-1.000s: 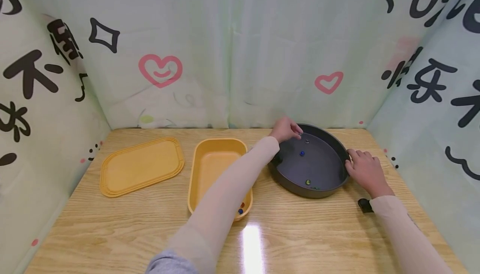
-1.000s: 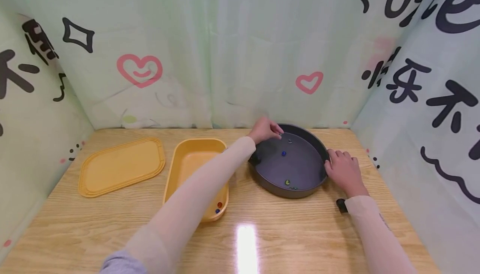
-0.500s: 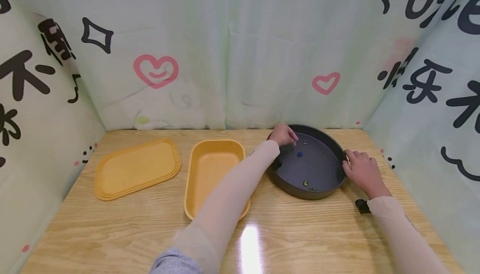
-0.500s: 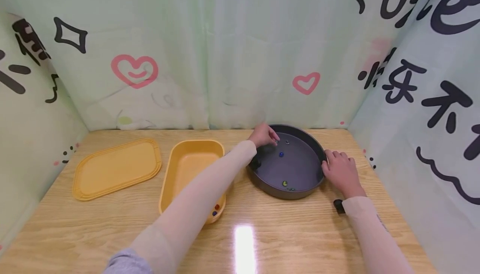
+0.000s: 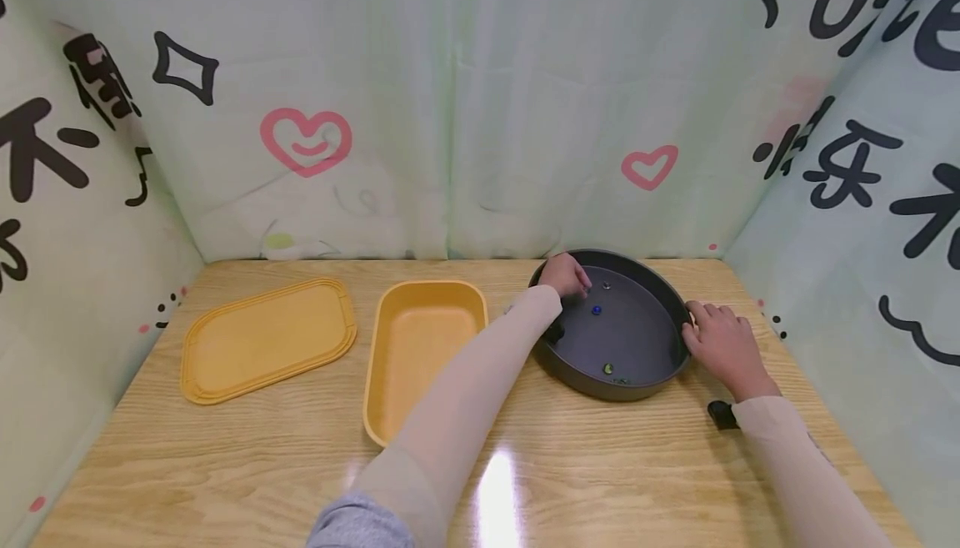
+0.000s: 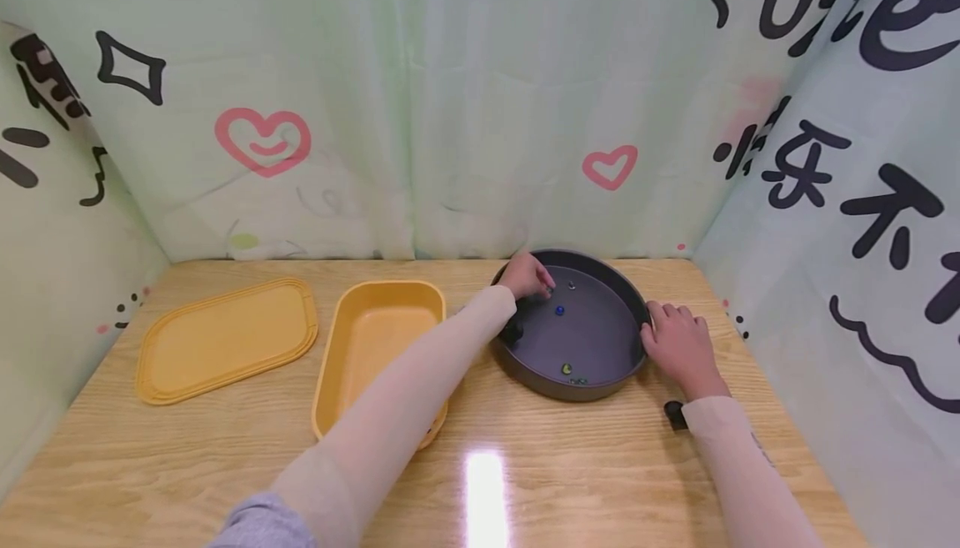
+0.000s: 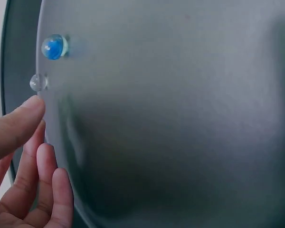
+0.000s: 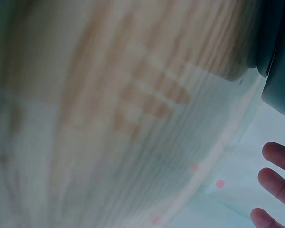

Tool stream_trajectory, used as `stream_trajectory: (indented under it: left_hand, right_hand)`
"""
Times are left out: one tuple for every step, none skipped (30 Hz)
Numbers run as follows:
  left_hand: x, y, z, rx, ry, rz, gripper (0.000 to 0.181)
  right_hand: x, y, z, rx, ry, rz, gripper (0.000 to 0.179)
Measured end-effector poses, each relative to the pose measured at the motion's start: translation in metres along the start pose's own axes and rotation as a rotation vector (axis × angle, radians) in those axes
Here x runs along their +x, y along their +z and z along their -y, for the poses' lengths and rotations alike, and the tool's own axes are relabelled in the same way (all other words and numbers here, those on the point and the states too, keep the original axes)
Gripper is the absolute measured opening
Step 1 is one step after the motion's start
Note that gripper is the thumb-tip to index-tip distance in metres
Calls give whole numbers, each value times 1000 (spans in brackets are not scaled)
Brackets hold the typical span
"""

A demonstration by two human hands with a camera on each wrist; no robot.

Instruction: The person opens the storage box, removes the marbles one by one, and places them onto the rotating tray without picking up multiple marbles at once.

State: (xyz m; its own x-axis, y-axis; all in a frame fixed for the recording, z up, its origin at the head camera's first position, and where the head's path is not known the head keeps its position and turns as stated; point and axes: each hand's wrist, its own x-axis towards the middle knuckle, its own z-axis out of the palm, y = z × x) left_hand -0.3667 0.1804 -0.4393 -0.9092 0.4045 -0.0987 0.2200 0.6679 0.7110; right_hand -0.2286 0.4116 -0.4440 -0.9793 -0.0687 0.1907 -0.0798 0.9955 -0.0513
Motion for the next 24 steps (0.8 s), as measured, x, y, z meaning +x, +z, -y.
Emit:
stream_trajectory:
  left_hand:
    - [0,1,1,7,-6,-2,9]
    - [0,2,1,17,-7,-5,10]
    - [0,2,1,27,-10,-6,11]
    - [-1,2,1,36,-13,-11,11]
    - [-3,1,0,46,-15,-10,12]
    - [-4,1,0,50,-15,-12,12]
    - [-6,0,-1,55,-18,-12,13]
    - [-8,0,-2,58,-19,-12,13]
    - [-9,-1,-3,60,-23,-12,14]
    - [-11,-1,-3,64,-26,-12,14]
    - [-12,-1,-4,66,-26,-10,15]
    - [-12,-1,-4,67,-27,-11,15]
    - [-13,-2,-5,66,-31,-10,15]
    - [-13,-2,-5,71,-32,-11,15]
    - [-13,-2,-5,71,-33,-12,16]
    - [-14,-2,-6,73,-34,-13,16]
    - [-13,-2,-6,74,-32,-13,16]
    - [-13,-1,-5,73,-31,-13,16]
    - [-13,-1,-5,73,-32,-13,16]
    - [-12,-1,-5,75,-32,-12,16]
    - [-11,-1,-4,73,-31,-9,17]
    - [-10,0,-4,74,-31,-6,17]
    - [-9,0,-4,75,-31,-3,18]
    - [-7,0,-3,72,-34,-1,18]
  right_hand:
    - [0,0,0,2,0,-1,35]
    - [-1,-1,1,2,0,-3,35]
    - [-1,-1,1,2,-1,-5,35]
    - [-1,-1,1,2,-1,-6,35]
    - [-2,-1,2,2,-2,-7,35]
    - [-2,-2,2,2,-2,-8,35]
    - [-2,-2,2,2,-3,-9,35]
    - [-2,-2,2,2,-3,-9,35]
    - [-2,-3,2,3,-4,-9,35]
    - [-2,-3,2,3,-5,-10,34]
    - [-2,-3,2,3,-7,-11,34]
    - [-2,-3,2,3,-8,-12,34]
    - [-2,-3,2,2,-9,-14,34]
    - [-2,-3,2,2,-10,-15,34]
    - [-2,-3,2,1,-11,-15,34]
    - [-2,-3,2,0,-12,-16,34]
    - [-2,-3,2,1,-12,-18,34]
    - [-2,-3,2,1,-12,-18,34]
    - [-2,-2,1,1,-11,-18,34]
    - [-2,-2,1,1,-10,-17,34]
    - [-2,-2,1,1,-8,-16,34]
    - [-2,-2,1,1,-7,-15,34]
    - [-2,-2,1,1,-6,-13,34]
    - [-1,-1,1,1,-5,-11,34]
